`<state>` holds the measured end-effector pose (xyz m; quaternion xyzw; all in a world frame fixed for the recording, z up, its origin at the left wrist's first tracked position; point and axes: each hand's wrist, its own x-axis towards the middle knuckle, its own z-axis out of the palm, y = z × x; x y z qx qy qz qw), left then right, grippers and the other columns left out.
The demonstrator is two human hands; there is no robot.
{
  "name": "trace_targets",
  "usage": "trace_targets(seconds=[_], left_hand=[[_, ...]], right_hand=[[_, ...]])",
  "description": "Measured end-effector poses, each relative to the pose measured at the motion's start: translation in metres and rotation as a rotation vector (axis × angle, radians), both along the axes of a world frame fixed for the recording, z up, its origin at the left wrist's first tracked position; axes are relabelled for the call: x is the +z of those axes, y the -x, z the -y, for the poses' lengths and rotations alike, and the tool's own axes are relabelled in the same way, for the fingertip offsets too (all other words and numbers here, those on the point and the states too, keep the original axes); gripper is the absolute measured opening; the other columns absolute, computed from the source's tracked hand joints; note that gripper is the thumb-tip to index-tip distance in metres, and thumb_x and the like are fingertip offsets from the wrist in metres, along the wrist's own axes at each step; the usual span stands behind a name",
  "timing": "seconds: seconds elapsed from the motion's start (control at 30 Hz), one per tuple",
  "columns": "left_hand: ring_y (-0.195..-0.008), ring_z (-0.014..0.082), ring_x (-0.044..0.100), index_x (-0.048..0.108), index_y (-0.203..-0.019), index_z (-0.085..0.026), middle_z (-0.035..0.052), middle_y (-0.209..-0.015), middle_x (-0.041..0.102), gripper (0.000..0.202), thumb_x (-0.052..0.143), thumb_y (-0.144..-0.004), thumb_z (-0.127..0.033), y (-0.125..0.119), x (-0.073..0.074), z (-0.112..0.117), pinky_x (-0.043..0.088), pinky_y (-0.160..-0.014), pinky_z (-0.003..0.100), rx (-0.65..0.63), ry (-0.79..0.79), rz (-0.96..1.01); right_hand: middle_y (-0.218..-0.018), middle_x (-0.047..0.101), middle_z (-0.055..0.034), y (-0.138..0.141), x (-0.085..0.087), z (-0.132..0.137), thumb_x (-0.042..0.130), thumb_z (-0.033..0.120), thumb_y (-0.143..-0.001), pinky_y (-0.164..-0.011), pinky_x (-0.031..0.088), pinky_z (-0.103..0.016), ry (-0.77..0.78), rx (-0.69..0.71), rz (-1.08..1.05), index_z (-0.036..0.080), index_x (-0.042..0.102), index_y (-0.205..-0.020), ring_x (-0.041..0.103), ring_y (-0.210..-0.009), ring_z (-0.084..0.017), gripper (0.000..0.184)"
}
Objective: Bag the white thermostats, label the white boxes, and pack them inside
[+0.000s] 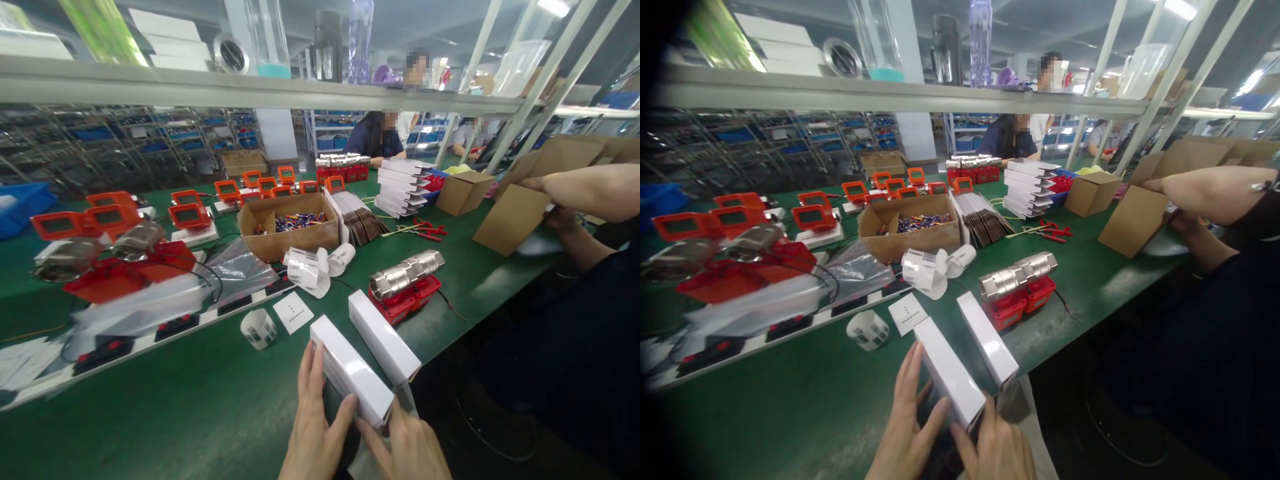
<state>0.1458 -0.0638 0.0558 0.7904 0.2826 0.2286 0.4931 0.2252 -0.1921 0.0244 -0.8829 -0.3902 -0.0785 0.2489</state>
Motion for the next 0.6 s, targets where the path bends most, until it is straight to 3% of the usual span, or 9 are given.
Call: trace_targets(seconds=[0.1, 0.17, 0.23, 0.3, 0.33, 0.43, 0.5, 0.6], left_hand=[[-0.144, 0.0280, 0.011, 0.012, -0.147, -0.031, 0.0043, -0.157, 0.003, 0.070, 0.050, -0.089, -0.034, -0.009, -0.001, 0.000, 0.032, -0.111, 0.048, -0.025, -0.002, -0.037], [-0.144, 0.0277, 0.011, 0.009, -0.148, -0.028, 0.0060, -0.157, 0.003, 0.072, 0.050, -0.088, -0.034, -0.012, -0.001, 0.001, 0.028, -0.113, 0.049, -0.030, -0.010, -0.048], [-0.144, 0.0272, 0.011, 0.005, -0.148, -0.025, 0.0081, -0.157, 0.006, 0.077, 0.051, -0.087, -0.035, -0.014, 0.000, 0.002, 0.021, -0.116, 0.050, -0.030, -0.025, -0.076], [-0.143, 0.0271, 0.012, 0.001, -0.148, -0.021, 0.0103, -0.157, 0.009, 0.084, 0.054, -0.084, -0.036, -0.015, 0.004, 0.002, 0.016, -0.117, 0.049, -0.027, -0.030, -0.138], [-0.143, 0.0274, 0.013, 0.000, -0.148, -0.020, 0.0113, -0.157, 0.010, 0.088, 0.056, -0.083, -0.036, -0.016, 0.007, 0.003, 0.015, -0.117, 0.049, -0.024, -0.027, -0.175], [-0.143, 0.0303, 0.015, -0.005, -0.148, -0.015, 0.0149, -0.157, 0.006, 0.103, 0.064, -0.075, -0.039, -0.019, 0.011, 0.007, 0.017, -0.117, 0.048, -0.020, -0.019, -0.256], [-0.142, 0.0332, 0.013, -0.008, -0.147, -0.011, 0.0185, -0.156, 0.002, 0.112, 0.068, -0.070, -0.039, -0.021, 0.007, 0.012, 0.017, -0.116, 0.049, -0.015, -0.038, -0.280], [-0.143, 0.0359, 0.008, -0.011, -0.146, -0.008, 0.0223, -0.155, -0.002, 0.119, 0.072, -0.065, -0.036, -0.025, -0.006, 0.022, 0.016, -0.116, 0.051, 0.029, -0.106, -0.257]], right_hand=[[-0.046, 0.060, -0.0055, -0.009, 0.020, 0.007, 0.042, 0.049, -0.092, -0.032, 0.039, -0.029, 0.185, 0.040, 0.076, 0.021, 0.062, -0.073, 0.059, -0.035, -0.024, 0.040], [-0.045, 0.058, -0.0036, -0.016, 0.036, 0.015, 0.040, 0.048, -0.094, -0.036, 0.038, -0.028, 0.077, 0.099, 0.082, 0.021, 0.057, -0.061, 0.058, -0.037, -0.020, 0.046], [-0.047, 0.054, -0.0009, -0.023, 0.051, 0.024, 0.042, 0.044, -0.095, -0.041, 0.040, -0.027, -0.139, 0.127, 0.068, 0.022, 0.053, -0.060, 0.055, -0.040, -0.016, 0.043], [-0.062, 0.060, -0.0026, -0.033, 0.062, 0.032, 0.050, 0.042, -0.091, -0.051, 0.046, -0.028, -0.323, 0.063, 0.070, 0.021, 0.058, -0.076, 0.059, -0.053, -0.017, 0.028], [-0.077, 0.065, -0.0063, -0.039, 0.065, 0.034, 0.054, 0.044, -0.088, -0.058, 0.050, -0.030, -0.358, 0.010, 0.051, 0.019, 0.059, -0.092, 0.063, -0.066, -0.020, 0.026], [-0.121, 0.059, -0.0147, -0.055, 0.065, 0.034, 0.059, 0.050, -0.082, -0.084, 0.053, -0.040, -0.295, -0.080, -0.173, 0.016, 0.038, -0.133, 0.061, -0.105, -0.028, 0.065], [-0.124, 0.059, -0.0128, -0.060, 0.059, 0.030, 0.058, 0.047, -0.083, -0.089, 0.052, -0.040, -0.238, -0.057, -0.362, 0.018, 0.034, -0.136, 0.059, -0.111, -0.027, 0.066], [-0.115, 0.064, -0.0092, -0.059, 0.049, 0.024, 0.059, 0.046, -0.081, -0.085, 0.054, -0.036, -0.256, -0.040, -0.422, 0.021, 0.039, -0.131, 0.063, -0.105, -0.026, 0.059]])
